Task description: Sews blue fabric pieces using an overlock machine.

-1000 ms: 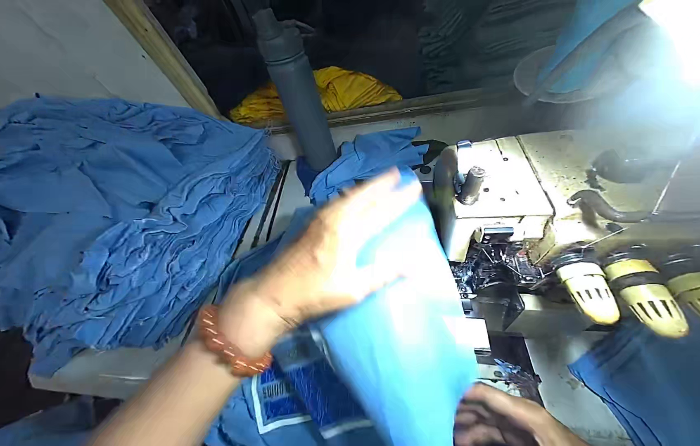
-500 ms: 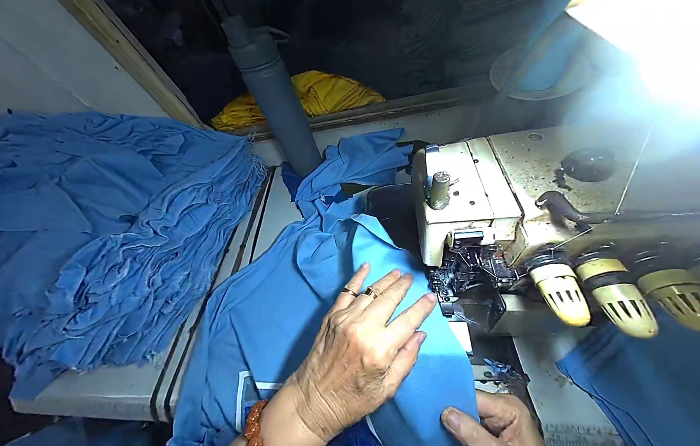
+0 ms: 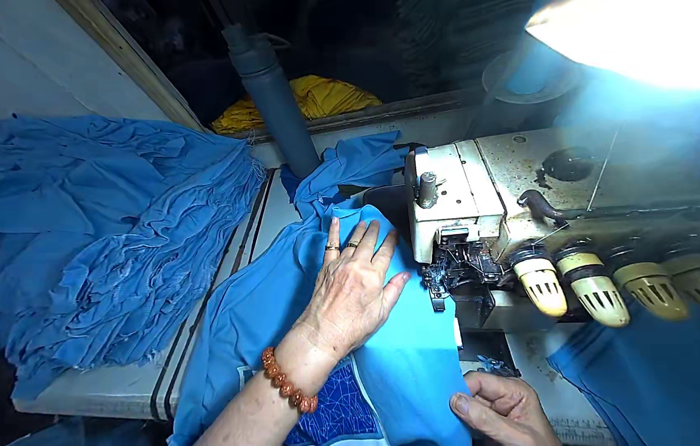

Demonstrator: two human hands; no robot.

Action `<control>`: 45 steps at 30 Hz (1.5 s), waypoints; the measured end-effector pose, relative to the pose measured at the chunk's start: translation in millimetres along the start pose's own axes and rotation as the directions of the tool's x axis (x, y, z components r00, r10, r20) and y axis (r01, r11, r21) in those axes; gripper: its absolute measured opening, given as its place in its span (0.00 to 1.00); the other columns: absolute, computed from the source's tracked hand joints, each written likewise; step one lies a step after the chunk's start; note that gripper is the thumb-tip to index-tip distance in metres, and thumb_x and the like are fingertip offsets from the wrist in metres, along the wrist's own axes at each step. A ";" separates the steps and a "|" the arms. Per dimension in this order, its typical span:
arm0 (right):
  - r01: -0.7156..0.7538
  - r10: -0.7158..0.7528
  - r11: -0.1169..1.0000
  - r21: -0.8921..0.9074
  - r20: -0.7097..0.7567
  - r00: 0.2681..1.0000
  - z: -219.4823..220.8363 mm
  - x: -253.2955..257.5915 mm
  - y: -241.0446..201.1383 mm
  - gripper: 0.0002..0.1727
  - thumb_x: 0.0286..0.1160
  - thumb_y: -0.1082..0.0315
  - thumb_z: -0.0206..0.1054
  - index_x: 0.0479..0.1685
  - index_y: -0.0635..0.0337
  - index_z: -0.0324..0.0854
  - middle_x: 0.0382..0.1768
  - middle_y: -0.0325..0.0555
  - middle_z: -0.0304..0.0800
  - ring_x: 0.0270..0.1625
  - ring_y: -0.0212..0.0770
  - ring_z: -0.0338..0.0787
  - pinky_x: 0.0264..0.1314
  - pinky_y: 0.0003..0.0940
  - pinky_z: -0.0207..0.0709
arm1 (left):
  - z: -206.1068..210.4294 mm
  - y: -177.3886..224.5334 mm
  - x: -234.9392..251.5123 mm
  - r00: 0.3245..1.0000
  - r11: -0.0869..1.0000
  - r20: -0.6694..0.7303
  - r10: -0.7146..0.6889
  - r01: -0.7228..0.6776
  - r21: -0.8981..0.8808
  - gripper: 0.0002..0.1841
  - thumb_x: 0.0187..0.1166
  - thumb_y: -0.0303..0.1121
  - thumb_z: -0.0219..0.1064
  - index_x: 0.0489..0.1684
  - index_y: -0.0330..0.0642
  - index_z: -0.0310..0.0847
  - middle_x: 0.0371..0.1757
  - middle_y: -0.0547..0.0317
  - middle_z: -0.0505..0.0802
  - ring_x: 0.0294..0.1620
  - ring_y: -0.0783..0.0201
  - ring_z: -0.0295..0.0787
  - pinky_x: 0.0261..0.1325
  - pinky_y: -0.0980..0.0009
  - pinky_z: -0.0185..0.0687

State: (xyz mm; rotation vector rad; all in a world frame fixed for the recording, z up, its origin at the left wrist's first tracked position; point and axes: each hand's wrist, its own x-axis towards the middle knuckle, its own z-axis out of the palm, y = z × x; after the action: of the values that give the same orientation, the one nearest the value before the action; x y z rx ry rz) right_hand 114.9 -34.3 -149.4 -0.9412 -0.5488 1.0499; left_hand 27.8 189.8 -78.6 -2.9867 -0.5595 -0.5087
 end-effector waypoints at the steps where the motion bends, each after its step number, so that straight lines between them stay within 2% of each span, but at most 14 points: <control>1: -0.001 0.001 1.000 0.002 0.009 1.000 -2.4 -0.6 -0.4 0.10 0.72 0.77 0.70 0.36 0.52 0.94 0.28 0.31 0.95 0.31 0.22 0.92 0.39 0.21 0.86 | 0.0 -1.2 2.0 1.000 1.000 0.006 0.000 0.000 0.004 0.32 0.89 0.53 0.46 0.76 0.39 0.81 0.78 0.40 0.83 0.85 0.42 0.73 0.87 0.28 0.43; 7: -0.046 0.079 0.959 -0.279 0.109 0.991 -27.8 -26.4 -2.1 0.06 0.72 0.75 0.70 0.32 0.57 0.90 0.22 0.26 0.89 0.26 0.16 0.84 0.32 0.17 0.77 | 0.3 -11.1 6.9 0.999 1.000 0.045 0.024 -0.024 -0.011 0.32 0.90 0.54 0.44 0.81 0.43 0.77 0.83 0.45 0.80 0.89 0.46 0.68 0.88 0.27 0.38; 11: 0.126 -0.113 0.734 -0.667 0.064 0.992 -47.7 -51.6 -23.0 0.12 0.73 0.74 0.72 0.49 0.76 0.89 0.45 0.57 0.96 0.46 0.35 0.96 0.54 0.30 0.89 | 7.7 -15.6 5.4 0.998 0.996 -0.041 0.047 -0.050 -0.079 0.29 0.90 0.50 0.46 0.77 0.43 0.81 0.81 0.49 0.82 0.87 0.49 0.72 0.88 0.28 0.40; 14: 0.025 -0.320 0.377 -0.926 -0.105 0.942 -84.1 -64.1 -64.8 0.10 0.68 0.71 0.75 0.42 0.70 0.88 0.42 0.58 0.90 0.35 0.41 0.90 0.35 0.31 0.86 | 13.3 -16.1 1.9 0.975 0.993 -0.214 0.061 -0.081 -0.086 0.25 0.89 0.44 0.50 0.67 0.40 0.88 0.74 0.45 0.88 0.82 0.45 0.78 0.86 0.27 0.47; 16: -0.158 -0.372 0.076 -0.985 -0.175 0.912 -111.2 -70.3 -83.4 0.14 0.61 0.67 0.78 0.41 0.67 0.88 0.39 0.60 0.89 0.33 0.53 0.89 0.31 0.45 0.83 | 12.5 -16.9 -2.7 0.951 0.991 -0.296 0.091 -0.115 -0.063 0.23 0.88 0.42 0.52 0.67 0.38 0.88 0.75 0.41 0.86 0.83 0.43 0.76 0.86 0.28 0.47; 18: -0.243 -0.353 -0.050 -0.969 -0.211 0.912 -127.6 -72.0 -83.8 0.14 0.56 0.69 0.81 0.37 0.67 0.88 0.36 0.61 0.89 0.35 0.62 0.92 0.34 0.58 0.85 | 12.1 -16.6 -9.7 0.932 0.986 -0.345 0.112 -0.147 -0.075 0.22 0.84 0.40 0.55 0.66 0.38 0.88 0.76 0.38 0.85 0.84 0.41 0.75 0.87 0.29 0.46; 25: -0.220 -0.177 0.046 -0.974 -0.224 0.958 -133.1 -67.6 -87.7 0.05 0.66 0.73 0.71 0.32 0.68 0.88 0.35 0.59 0.89 0.36 0.58 0.92 0.37 0.56 0.85 | -17.6 -8.4 -41.4 0.983 0.973 -0.155 0.093 -0.123 -0.194 0.19 0.83 0.35 0.62 0.67 0.35 0.86 0.75 0.17 0.78 0.83 0.25 0.69 0.87 0.30 0.42; 27: -0.176 -0.300 0.077 -0.981 -0.191 0.935 -157.1 -62.9 -102.0 0.06 0.70 0.71 0.70 0.35 0.67 0.89 0.37 0.58 0.90 0.35 0.55 0.92 0.38 0.54 0.87 | -24.1 -8.8 -51.5 0.985 0.962 -0.149 0.083 -0.119 -0.247 0.18 0.85 0.35 0.62 0.67 0.37 0.86 0.76 0.17 0.77 0.84 0.25 0.67 0.88 0.35 0.45; 29: -0.196 -0.526 -0.041 -0.980 -0.146 0.838 -189.4 -52.2 -123.6 0.07 0.67 0.74 0.75 0.41 0.67 0.91 0.43 0.59 0.92 0.40 0.57 0.93 0.41 0.55 0.89 | -30.7 -5.4 -59.2 0.986 0.957 -0.153 0.067 -0.107 -0.268 0.16 0.88 0.38 0.60 0.66 0.42 0.84 0.77 0.21 0.78 0.84 0.28 0.68 0.88 0.44 0.55; 32: -0.343 -0.632 -0.173 -0.923 -0.163 0.757 -238.1 -28.6 -149.5 0.13 0.66 0.80 0.77 0.49 0.77 0.89 0.59 0.74 0.87 0.61 0.76 0.86 0.60 0.72 0.80 | -43.2 1.8 -63.0 0.993 0.941 -0.081 0.081 -0.103 -0.322 0.16 0.84 0.30 0.63 0.63 0.29 0.86 0.77 0.11 0.72 0.81 0.27 0.70 0.86 0.53 0.63; 36: -0.373 -0.641 -0.285 -0.883 -0.114 0.759 -271.9 -0.6 -153.4 0.06 0.72 0.83 0.67 0.41 0.79 0.86 0.48 0.75 0.89 0.56 0.77 0.87 0.56 0.73 0.78 | -41.3 3.0 -69.4 0.990 0.939 -0.114 0.082 -0.115 -0.324 0.15 0.85 0.31 0.62 0.63 0.36 0.85 0.78 0.13 0.73 0.81 0.26 0.70 0.82 0.50 0.68; 41: -0.371 -0.770 -0.079 -0.925 -0.180 0.612 -244.5 -5.6 -169.3 0.15 0.88 0.75 0.52 0.51 0.84 0.78 0.46 0.81 0.85 0.52 0.82 0.86 0.56 0.78 0.74 | -60.6 19.9 -70.5 0.996 0.913 -0.055 0.075 -0.091 -0.398 0.15 0.83 0.28 0.63 0.59 0.27 0.88 0.76 0.11 0.74 0.79 0.29 0.75 0.82 0.54 0.70; 43: -0.288 -0.852 -0.109 -0.952 -0.060 0.521 -209.3 -14.8 -167.1 0.17 0.90 0.71 0.50 0.53 0.81 0.78 0.45 0.77 0.85 0.50 0.78 0.86 0.57 0.73 0.73 | -66.2 35.5 -71.9 0.993 0.871 -0.081 0.082 -0.111 -0.479 0.14 0.84 0.28 0.63 0.57 0.27 0.89 0.68 0.18 0.83 0.73 0.36 0.82 0.79 0.57 0.75; 45: -0.144 -0.844 -0.195 -0.970 0.092 0.528 -157.8 -28.4 -159.0 0.17 0.89 0.70 0.51 0.49 0.79 0.80 0.42 0.70 0.87 0.45 0.66 0.88 0.51 0.59 0.80 | -71.7 61.7 -72.9 0.992 0.773 -0.089 0.085 -0.122 -0.622 0.15 0.86 0.31 0.62 0.59 0.29 0.88 0.66 0.25 0.87 0.74 0.43 0.84 0.79 0.59 0.75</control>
State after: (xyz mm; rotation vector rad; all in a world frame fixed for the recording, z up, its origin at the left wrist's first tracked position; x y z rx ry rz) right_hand 300.6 -149.5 -92.4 -2.1377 -0.9098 -0.8260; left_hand -36.1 98.8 -34.9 -3.5812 -0.2388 -0.9295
